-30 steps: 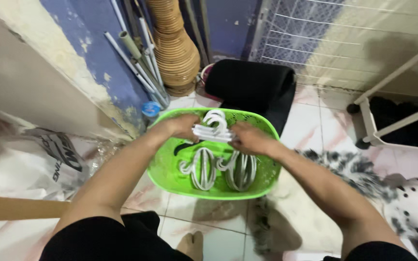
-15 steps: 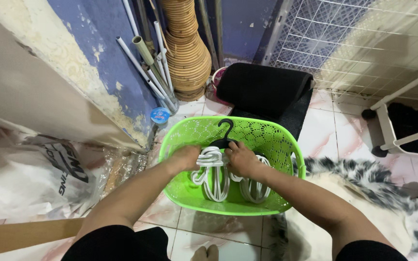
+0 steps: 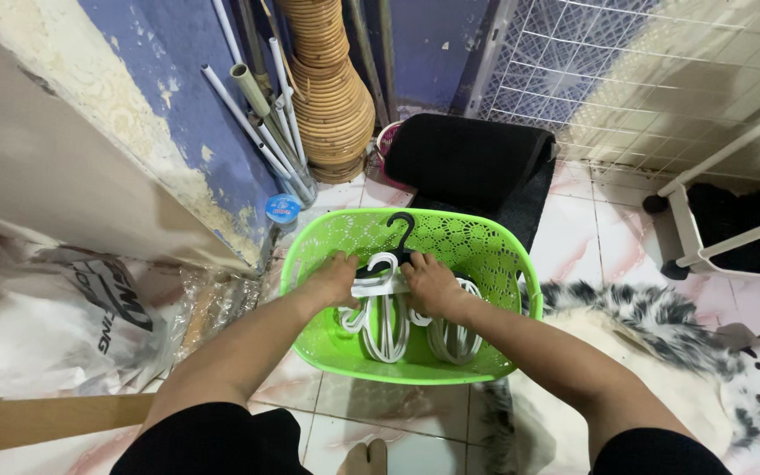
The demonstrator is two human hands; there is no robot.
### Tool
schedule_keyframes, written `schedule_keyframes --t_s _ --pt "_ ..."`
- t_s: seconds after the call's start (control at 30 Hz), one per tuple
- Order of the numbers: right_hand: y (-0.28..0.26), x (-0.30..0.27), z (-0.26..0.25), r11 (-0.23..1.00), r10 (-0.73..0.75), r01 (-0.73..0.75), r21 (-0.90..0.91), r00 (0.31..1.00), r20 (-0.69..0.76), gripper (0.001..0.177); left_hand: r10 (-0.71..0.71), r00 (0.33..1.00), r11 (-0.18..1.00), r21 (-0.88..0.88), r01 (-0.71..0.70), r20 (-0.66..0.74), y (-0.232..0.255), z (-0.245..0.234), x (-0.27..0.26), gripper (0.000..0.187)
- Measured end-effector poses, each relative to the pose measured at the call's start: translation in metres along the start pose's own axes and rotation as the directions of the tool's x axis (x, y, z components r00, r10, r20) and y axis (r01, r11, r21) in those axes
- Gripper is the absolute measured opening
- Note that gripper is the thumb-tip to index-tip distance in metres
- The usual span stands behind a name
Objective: The person sits on the floor and organizes white plastic hangers by picking them up from a green basket and hanging them on a wall-mounted wire rack. The person handles the hangers one by one, placing them in a row on the rack.
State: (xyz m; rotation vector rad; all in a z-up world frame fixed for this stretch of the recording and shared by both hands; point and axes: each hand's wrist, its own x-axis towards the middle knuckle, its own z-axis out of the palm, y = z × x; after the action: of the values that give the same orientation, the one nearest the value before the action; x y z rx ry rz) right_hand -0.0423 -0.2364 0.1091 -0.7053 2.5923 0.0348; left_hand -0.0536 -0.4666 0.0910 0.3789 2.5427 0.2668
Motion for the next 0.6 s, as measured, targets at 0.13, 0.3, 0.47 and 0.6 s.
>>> schedule_keyframes --t_s 0.13,0.3,0.47,0.6 --pt "0.011 -0.010 -0.019 0.996 -0.020 0.024 0.087 0.999 -0.039 0.073 0.014 1.000 0.999 0.029 -0.014 0.009 0.005 -0.023 -0.003 0.097" --pt "0.043 -0.048 -0.050 0.973 0.052 0.034 0.229 0.931 -0.361 0.062 0.054 0.999 0.987 0.151 -0.054 0.008 0.042 -0.074 -0.001 0.073" --pt "0.072 -0.112 -0.091 0.951 0.162 0.018 0.308 0.819 -0.550 0.053 0.186 0.946 0.982 0.071 -0.173 -0.266 0.124 -0.126 -0.034 0.067" --pt "0.100 -0.165 -0.110 0.950 0.213 -0.006 0.313 0.745 -0.632 0.054 0.307 0.860 0.940 -0.013 -0.341 -0.408 0.177 -0.151 -0.048 0.065"
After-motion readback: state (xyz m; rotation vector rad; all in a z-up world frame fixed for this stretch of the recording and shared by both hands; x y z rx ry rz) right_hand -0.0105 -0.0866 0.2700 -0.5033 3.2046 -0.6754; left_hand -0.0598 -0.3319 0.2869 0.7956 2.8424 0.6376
